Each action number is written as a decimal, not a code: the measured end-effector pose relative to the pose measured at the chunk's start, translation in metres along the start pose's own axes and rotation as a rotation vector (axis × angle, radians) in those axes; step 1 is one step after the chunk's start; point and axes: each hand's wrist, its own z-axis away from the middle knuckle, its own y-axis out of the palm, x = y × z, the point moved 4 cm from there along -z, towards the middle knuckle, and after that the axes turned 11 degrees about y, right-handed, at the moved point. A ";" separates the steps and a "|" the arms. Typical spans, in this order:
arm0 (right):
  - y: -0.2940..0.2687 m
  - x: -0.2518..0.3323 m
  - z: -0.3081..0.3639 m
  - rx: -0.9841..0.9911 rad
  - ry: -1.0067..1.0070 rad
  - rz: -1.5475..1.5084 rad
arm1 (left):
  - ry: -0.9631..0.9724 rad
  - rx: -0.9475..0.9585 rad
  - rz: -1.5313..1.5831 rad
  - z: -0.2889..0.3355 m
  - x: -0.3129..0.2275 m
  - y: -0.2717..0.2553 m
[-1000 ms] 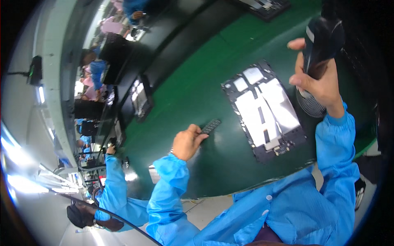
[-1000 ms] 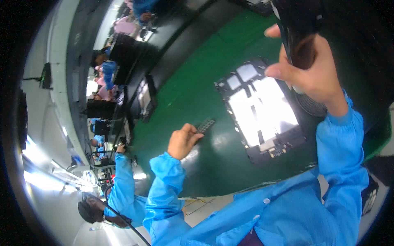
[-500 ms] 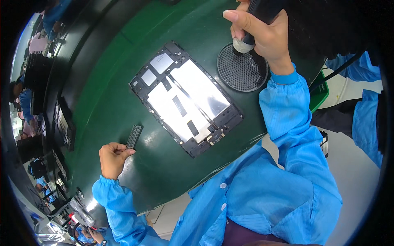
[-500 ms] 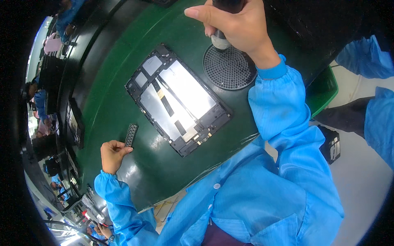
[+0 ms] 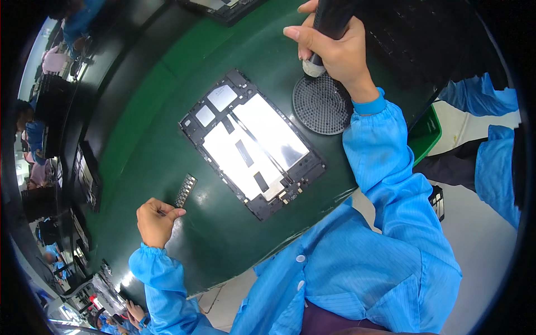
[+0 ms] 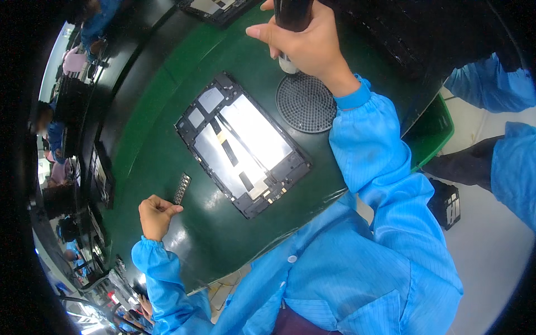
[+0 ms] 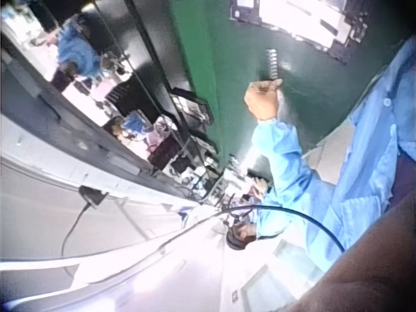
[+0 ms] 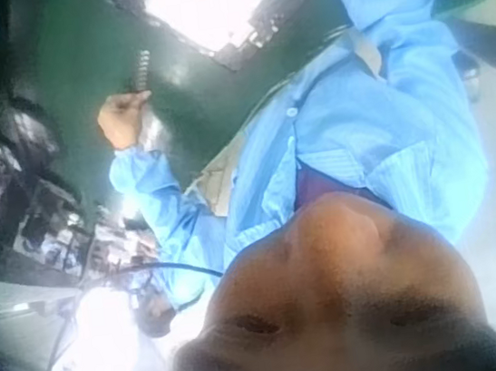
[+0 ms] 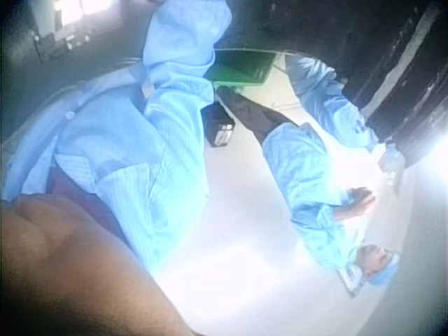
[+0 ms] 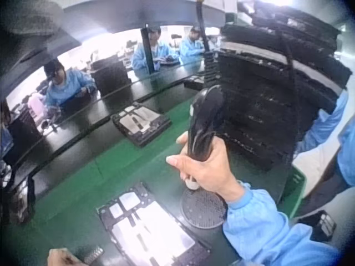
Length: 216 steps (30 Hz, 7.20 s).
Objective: Assembling internal components and securing tablet screen frames using an electric screwdriver on a factory assembly line.
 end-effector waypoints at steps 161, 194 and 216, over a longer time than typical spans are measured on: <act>0.033 -0.005 0.021 0.095 0.041 0.048 | 0.953 -0.420 -0.184 0.036 -0.090 0.063; -0.004 -0.025 -0.006 0.084 -0.083 0.162 | 0.896 -0.447 0.295 0.009 -0.141 0.089; -0.009 -0.015 0.012 0.065 -0.071 0.004 | 0.032 -0.490 1.094 0.007 -0.061 0.075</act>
